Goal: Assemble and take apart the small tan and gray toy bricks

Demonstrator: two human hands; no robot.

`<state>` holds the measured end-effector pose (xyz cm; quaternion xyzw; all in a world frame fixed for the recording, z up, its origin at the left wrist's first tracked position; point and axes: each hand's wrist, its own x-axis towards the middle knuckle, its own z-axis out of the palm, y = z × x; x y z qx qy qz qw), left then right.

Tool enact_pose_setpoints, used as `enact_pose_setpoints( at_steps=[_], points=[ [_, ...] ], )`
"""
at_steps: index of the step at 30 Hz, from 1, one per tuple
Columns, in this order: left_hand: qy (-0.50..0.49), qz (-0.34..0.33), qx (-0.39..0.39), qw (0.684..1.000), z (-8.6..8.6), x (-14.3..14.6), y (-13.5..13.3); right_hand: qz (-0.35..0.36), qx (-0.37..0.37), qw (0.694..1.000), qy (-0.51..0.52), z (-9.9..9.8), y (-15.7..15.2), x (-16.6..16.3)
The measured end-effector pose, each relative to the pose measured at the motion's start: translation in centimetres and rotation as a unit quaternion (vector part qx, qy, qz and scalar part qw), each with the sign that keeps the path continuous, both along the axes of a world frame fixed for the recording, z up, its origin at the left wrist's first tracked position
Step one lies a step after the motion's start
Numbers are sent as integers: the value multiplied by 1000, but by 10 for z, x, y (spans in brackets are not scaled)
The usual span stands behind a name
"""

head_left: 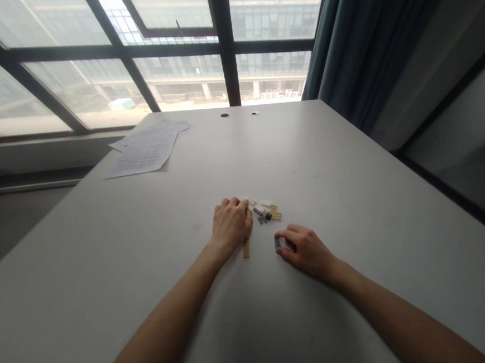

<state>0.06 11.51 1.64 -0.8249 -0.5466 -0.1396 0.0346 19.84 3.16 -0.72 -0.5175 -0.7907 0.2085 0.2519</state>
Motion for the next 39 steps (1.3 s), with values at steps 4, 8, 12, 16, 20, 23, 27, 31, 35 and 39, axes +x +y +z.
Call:
enact_pose_setpoints(
  at_steps=[4,8,12,16,20,23,27,31,35,39],
  points=[
    [-37,-56,6,998,2,4,-2,3,7,1000,0,0,0,0],
    [-54,-115,-18,992,0,13,-4,1,15,1000,4,0,0,1],
    [-38,-111,-12,993,-2,21,-5,0,21,1000,8,-2,0,1],
    [-16,-88,14,996,-3,29,-6,2,25,1000,7,-3,0,0],
    [-19,-99,15,995,-5,34,-4,2,25,1000,3,-3,1,0],
    [-31,-105,6,994,-5,34,-2,3,25,1000,1,-3,1,0],
    [-105,-81,28,991,4,26,1,1,26,1000,0,-4,1,0],
    [-205,-41,44,977,17,-1,7,2,22,1000,-2,-5,0,0],
    [-282,-1,8,959,17,-34,11,-3,20,1000,-6,-5,0,0],
    [-482,28,-107,869,6,-48,-4,-14,17,1000,-2,-5,1,1]
  ],
)
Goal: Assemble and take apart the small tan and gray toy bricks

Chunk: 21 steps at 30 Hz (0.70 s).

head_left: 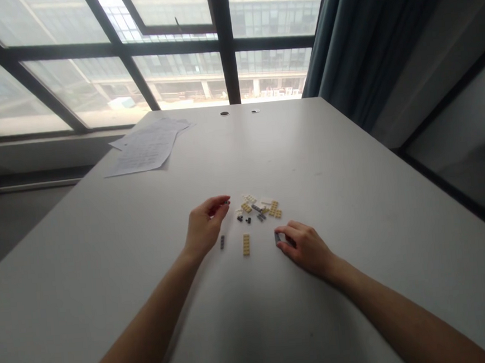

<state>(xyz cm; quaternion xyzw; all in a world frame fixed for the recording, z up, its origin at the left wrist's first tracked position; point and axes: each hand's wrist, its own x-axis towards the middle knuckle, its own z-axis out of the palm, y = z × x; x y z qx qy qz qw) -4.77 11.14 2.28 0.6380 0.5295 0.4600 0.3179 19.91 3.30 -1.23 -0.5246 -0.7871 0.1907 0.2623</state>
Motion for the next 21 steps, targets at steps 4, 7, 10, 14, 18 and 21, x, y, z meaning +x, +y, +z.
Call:
enact_pose_setpoints(
  at_steps=[4,7,10,14,18,21],
  points=[
    [-168,-27,-96,981,-3,11,-37,-15,23,999,40,4,-4,-4],
    [-212,-48,-122,968,2,27,-67,-10,88,990,113,13,-14,-15],
    [-240,-88,-129,958,9,40,-88,21,126,973,191,23,-26,-30],
    [-263,-94,-121,952,12,49,-98,12,142,955,261,32,-37,-45],
    [-298,-81,-151,939,9,55,-101,-10,148,947,286,32,-40,-48],
    [-310,-97,-178,929,8,59,-103,-22,157,947,278,30,-42,-47]
  ],
)
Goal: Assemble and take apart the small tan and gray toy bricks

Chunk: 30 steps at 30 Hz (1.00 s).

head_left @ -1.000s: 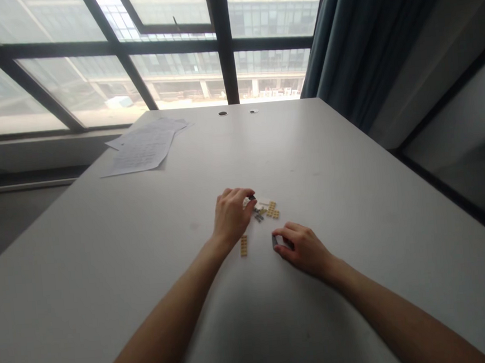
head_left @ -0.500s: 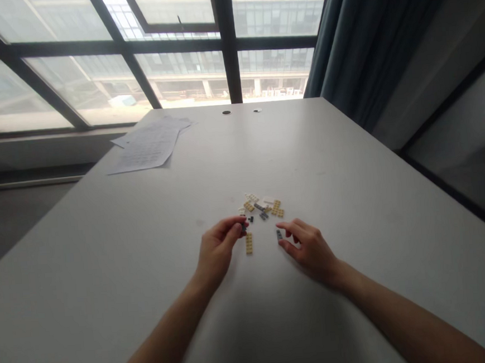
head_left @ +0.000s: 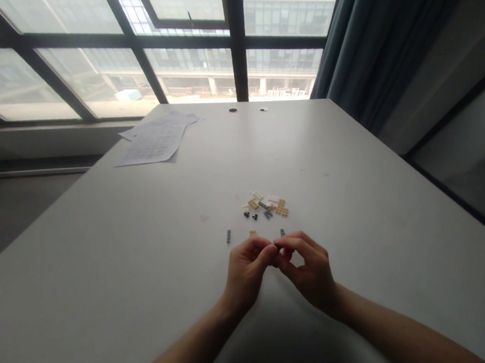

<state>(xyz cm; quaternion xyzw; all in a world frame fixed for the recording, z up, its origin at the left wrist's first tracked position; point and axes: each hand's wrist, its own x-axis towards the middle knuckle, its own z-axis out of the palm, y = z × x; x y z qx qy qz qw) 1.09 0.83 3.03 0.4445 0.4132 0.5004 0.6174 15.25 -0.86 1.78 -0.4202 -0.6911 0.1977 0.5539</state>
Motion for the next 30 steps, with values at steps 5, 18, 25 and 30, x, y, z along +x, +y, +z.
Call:
enact_pose_setpoints(
  at_steps=[5,18,25,30],
  points=[
    [72,-6,18,997,-2,-4,0,29,-11,999,-38,0,0,4],
    [50,-49,45,997,-5,-7,1,11,-22,999,-20,-4,6,8],
    [91,-53,52,993,-5,-6,2,67,-34,997,-25,-5,6,8],
    [158,-21,117,980,-6,-7,-1,59,-144,987,35,-3,6,5]
  ],
)
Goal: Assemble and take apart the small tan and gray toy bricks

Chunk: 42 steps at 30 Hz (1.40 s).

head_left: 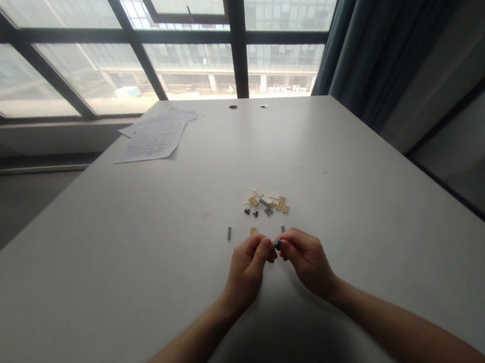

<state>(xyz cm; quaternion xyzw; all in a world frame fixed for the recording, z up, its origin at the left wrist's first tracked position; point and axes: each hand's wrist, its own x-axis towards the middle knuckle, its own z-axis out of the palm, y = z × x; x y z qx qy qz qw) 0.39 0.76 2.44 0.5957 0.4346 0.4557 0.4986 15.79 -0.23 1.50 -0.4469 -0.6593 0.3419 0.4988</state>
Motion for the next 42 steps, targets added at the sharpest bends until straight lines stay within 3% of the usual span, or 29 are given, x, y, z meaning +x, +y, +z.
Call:
enact_pose_setpoints(
  at_steps=[4,9,15,23,33,37,42],
  points=[
    [24,19,71,997,-4,0,-3,3,-54,998,35,-2,0,-1],
    [84,13,164,983,-6,0,-3,-3,-70,997,45,-6,2,0],
    [97,37,202,974,-6,-3,0,12,-35,999,18,-8,4,0],
    [119,34,217,968,-7,-4,-1,-30,59,997,-43,-8,3,5],
    [122,37,295,947,-10,-7,-3,13,0,999,-36,1,11,18],
    [125,18,323,938,-7,-8,-2,29,0,990,-136,14,24,38],
    [123,41,338,932,-7,-9,-1,27,-7,947,-320,21,40,69]
  ],
)
